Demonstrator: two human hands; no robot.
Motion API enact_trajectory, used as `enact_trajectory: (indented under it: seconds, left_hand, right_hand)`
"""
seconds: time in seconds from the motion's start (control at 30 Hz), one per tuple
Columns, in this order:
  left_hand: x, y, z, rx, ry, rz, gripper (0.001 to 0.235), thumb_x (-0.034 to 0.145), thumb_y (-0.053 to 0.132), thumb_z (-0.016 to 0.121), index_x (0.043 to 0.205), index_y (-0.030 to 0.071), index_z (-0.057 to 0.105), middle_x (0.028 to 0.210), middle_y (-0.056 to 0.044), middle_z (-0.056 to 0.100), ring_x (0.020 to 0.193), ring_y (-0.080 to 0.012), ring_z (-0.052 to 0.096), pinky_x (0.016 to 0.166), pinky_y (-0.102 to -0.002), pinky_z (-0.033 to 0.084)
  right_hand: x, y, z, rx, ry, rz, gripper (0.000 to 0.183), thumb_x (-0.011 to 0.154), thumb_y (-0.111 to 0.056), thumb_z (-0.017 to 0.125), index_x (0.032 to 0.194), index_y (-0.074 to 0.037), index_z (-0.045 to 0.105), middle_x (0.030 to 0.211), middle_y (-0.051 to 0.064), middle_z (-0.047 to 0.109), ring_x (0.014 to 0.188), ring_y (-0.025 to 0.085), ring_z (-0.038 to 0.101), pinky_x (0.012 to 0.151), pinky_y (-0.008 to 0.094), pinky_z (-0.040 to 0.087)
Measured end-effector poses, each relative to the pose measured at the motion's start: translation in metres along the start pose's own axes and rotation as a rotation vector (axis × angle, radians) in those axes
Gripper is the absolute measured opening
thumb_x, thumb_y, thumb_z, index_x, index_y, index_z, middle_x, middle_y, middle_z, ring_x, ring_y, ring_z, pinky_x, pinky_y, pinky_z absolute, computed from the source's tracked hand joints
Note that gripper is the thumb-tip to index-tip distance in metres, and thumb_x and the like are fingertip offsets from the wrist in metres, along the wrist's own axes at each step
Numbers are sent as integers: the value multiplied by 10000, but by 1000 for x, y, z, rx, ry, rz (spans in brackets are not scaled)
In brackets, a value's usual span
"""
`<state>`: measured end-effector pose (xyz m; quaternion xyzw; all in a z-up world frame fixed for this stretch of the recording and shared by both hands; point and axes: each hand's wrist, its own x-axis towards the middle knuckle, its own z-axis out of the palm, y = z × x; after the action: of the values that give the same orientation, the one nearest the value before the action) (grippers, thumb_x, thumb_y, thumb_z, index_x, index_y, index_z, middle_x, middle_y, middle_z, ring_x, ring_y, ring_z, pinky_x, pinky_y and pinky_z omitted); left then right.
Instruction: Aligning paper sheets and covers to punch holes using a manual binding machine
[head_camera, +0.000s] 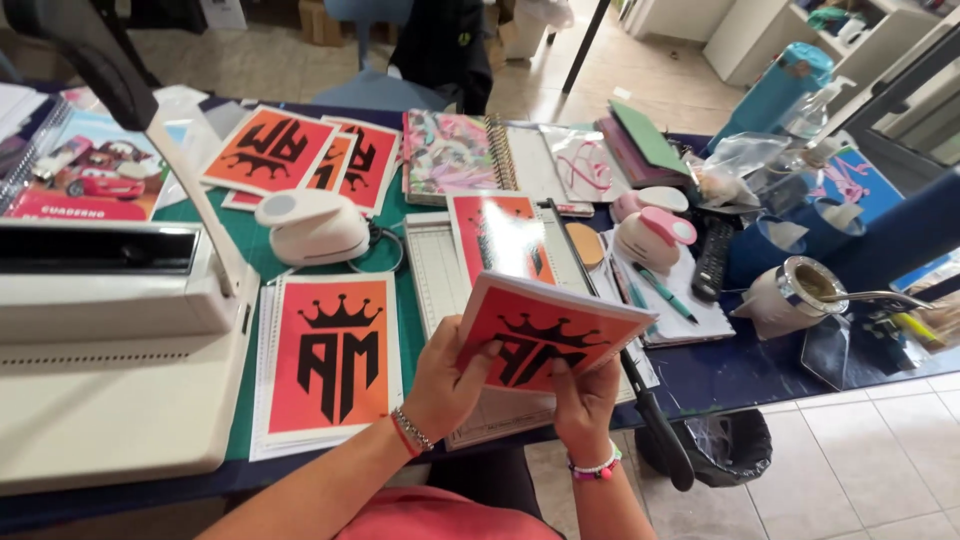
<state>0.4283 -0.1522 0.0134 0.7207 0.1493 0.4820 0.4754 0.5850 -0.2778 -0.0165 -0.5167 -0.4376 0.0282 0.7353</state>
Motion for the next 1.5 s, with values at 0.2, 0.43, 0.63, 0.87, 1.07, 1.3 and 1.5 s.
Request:
enact_trajectory:
  seconds: [0.2,0.43,0.63,0.87,1.07,1.3,1.5]
  left_hand:
    - [1,4,-3,-48,-16,-8,247,1014,289,580,1168,97,574,1015,-63,616,828,-205,653,641,-335,542]
    - [12,42,-16,-151,-42,61,590,970,196,646,1496,80,406,1340,-140,647,1177,-304,678,938,-435,602]
    - [4,22,-12,-40,-74,125,888,994,178,676,1638,262,71,1398,-178,555,1132,-315,646,745,-429,667]
    - [3,23,-11,16,-49,175,877,1013,206,663,1644,313,63,1307,-206,539,1106,-328,624,783,-448,613]
    - [3,18,-6,82,-46,292,918,1030,150,636,1652,310,-21,1314,-245,561,1105,-363,611,756,-457,593]
    - [4,16,-4,112,-54,291,973,1004,119,641,1645,285,-72,1337,-248,562,1112,-381,611,765,-479,580]
    - [0,14,-4,82,-38,276,918,1003,124,649,1651,278,18,1299,-233,573,1057,-359,639,721,-466,574]
  right_hand:
    - [1,-1,-1,-31,-25,-27,447,976,-73,636,1391,-38,474,1345,152,588,1266,240,573,1091,378,475]
    - [2,-8,3,-95,17,-21,722,908,-27,619,1522,-51,240,1540,241,396,1391,300,420,1193,462,334]
    - [4,-33,18,-123,-19,-193,911,913,21,608,1651,-85,84,1702,257,187,1580,355,242,1255,485,304]
    - [-7,-24,20,-108,51,-116,941,905,47,580,1649,-76,17,1729,198,92,1591,312,151,1251,484,248]
    - [-9,-24,23,-114,112,-183,922,888,114,569,1648,-62,78,1702,263,165,1571,348,215,1254,491,263]
    - [-12,-21,25,-126,166,-235,822,921,105,577,1610,-89,173,1548,332,413,1410,355,463,1134,467,434]
    - [-13,-23,28,-139,188,-201,822,915,106,591,1607,-84,189,1538,313,432,1394,331,483,1120,419,443]
